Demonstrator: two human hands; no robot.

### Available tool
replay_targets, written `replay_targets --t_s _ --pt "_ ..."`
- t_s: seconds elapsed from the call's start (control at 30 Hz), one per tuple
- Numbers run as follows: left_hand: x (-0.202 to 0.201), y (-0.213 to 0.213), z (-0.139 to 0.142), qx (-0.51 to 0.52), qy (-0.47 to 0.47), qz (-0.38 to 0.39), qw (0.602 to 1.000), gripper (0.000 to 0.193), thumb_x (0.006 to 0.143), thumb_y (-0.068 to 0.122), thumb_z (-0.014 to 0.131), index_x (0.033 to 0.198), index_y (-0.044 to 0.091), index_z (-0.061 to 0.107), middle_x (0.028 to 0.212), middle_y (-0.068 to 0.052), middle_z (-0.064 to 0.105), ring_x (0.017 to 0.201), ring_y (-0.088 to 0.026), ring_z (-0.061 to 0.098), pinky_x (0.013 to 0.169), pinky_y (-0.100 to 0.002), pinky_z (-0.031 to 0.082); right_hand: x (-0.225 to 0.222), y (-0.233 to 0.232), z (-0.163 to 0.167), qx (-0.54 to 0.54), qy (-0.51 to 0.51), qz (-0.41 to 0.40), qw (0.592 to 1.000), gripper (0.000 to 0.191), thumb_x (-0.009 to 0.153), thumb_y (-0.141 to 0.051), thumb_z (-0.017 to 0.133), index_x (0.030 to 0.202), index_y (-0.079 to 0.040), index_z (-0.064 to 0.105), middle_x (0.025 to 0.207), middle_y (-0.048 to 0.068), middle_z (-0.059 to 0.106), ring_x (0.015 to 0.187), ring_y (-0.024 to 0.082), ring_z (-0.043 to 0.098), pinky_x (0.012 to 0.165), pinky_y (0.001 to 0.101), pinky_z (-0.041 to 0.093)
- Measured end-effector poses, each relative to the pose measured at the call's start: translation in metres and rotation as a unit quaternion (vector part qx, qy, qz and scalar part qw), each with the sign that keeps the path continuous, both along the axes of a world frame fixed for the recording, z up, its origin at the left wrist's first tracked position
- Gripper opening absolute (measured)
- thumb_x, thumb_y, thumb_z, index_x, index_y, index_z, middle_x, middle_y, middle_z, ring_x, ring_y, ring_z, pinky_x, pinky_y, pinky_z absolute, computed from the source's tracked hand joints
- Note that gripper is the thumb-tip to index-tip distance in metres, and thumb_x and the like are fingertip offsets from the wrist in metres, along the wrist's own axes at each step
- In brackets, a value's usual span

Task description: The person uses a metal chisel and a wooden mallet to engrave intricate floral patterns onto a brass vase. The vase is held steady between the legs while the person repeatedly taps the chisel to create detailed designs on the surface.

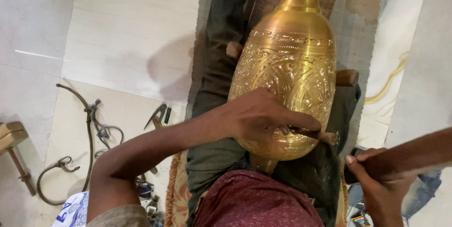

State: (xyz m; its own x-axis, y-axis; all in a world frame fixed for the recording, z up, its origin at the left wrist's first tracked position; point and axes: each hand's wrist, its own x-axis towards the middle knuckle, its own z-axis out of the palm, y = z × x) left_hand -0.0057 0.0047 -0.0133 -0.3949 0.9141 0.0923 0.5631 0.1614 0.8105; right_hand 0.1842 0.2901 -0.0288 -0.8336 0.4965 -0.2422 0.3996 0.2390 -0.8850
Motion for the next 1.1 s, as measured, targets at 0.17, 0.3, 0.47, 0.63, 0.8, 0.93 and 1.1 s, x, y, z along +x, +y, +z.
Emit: replay_targets --t_s 0.17,0.3,0.47,0.63,0.8,0.93,1.1 --pt "-0.009 -0.001 0.004 0.088 0.022 -0.032 0.995 0.061 0.089 0.020 0.079 0.145 0.033 0.057 0.074 0.000 0.072 0.060 -0.008 0.066 0.053 -0.028 0.052 0.016 0.004 -0.001 0.130 0.029 0.038 0.990 0.021 0.092 0.001 0.082 0.091 -0.003 0.062 0.091 0.008 0.066 0.087 0.014 0.063 0.087 0.0305 0.051" --pt "-0.006 0.002 0.012 -0.050 0.028 -0.041 0.997 0.057 0.088 0.025 0.079 0.139 0.037 0.059 0.061 -0.002 0.068 0.051 -0.013 0.064 0.047 -0.032 0.050 0.008 0.011 0.012 0.230 0.051 -0.004 0.972 0.026 0.076 0.001 0.081 0.093 -0.003 0.062 0.099 0.007 0.060 0.087 0.014 0.061 0.077 0.0303 0.052" --pt "-0.003 -0.002 0.014 -0.023 0.028 -0.006 0.999 0.070 0.078 0.013 0.078 0.141 0.036 0.058 0.066 0.001 0.066 0.051 -0.011 0.060 0.045 -0.030 0.049 -0.015 0.010 0.035 0.367 0.003 0.160 0.916 0.028 0.067 0.000 0.085 0.090 -0.001 0.069 0.078 0.009 0.067 0.077 0.023 0.064 0.085 0.0380 0.053" --pt "0.003 -0.007 0.008 0.010 -0.002 0.033 0.999 0.064 0.085 0.012 0.079 0.142 0.033 0.061 0.058 0.001 0.062 0.045 -0.012 0.053 0.044 -0.031 0.043 -0.015 0.001 0.030 0.002 0.139 0.040 0.989 0.022 0.090 -0.004 0.076 0.094 -0.014 0.056 0.089 0.002 0.069 0.083 0.010 0.067 0.081 0.0250 0.056" --pt "0.004 -0.019 0.003 0.160 -0.022 0.053 0.985 0.065 0.084 0.020 0.086 0.143 0.025 0.059 0.068 0.001 0.066 0.049 -0.011 0.051 0.049 -0.032 0.039 -0.010 0.012 0.028 0.070 0.092 0.081 0.990 0.019 0.095 -0.001 0.075 0.089 -0.010 0.059 0.085 0.004 0.065 0.078 0.010 0.065 0.079 0.0282 0.055" --pt "0.001 -0.024 -0.006 0.136 -0.041 0.041 0.989 0.071 0.079 0.005 0.076 0.146 0.024 0.060 0.076 -0.002 0.069 0.056 -0.011 0.059 0.053 -0.029 0.047 -0.020 0.019 0.039 0.310 -0.024 0.180 0.933 0.018 0.086 0.001 0.083 0.088 -0.004 0.066 0.079 0.010 0.066 0.072 0.017 0.062 0.078 0.0308 0.050" --pt "0.003 -0.007 -0.017 0.067 0.066 0.032 0.995 0.067 0.081 -0.002 0.072 0.141 0.027 0.064 0.085 0.001 0.080 0.047 -0.016 0.060 0.043 -0.031 0.047 -0.021 0.000 0.033 0.103 -0.022 0.070 0.992 0.013 0.086 0.000 0.078 0.090 -0.007 0.068 0.077 0.005 0.067 0.076 0.014 0.061 0.074 0.0313 0.050"
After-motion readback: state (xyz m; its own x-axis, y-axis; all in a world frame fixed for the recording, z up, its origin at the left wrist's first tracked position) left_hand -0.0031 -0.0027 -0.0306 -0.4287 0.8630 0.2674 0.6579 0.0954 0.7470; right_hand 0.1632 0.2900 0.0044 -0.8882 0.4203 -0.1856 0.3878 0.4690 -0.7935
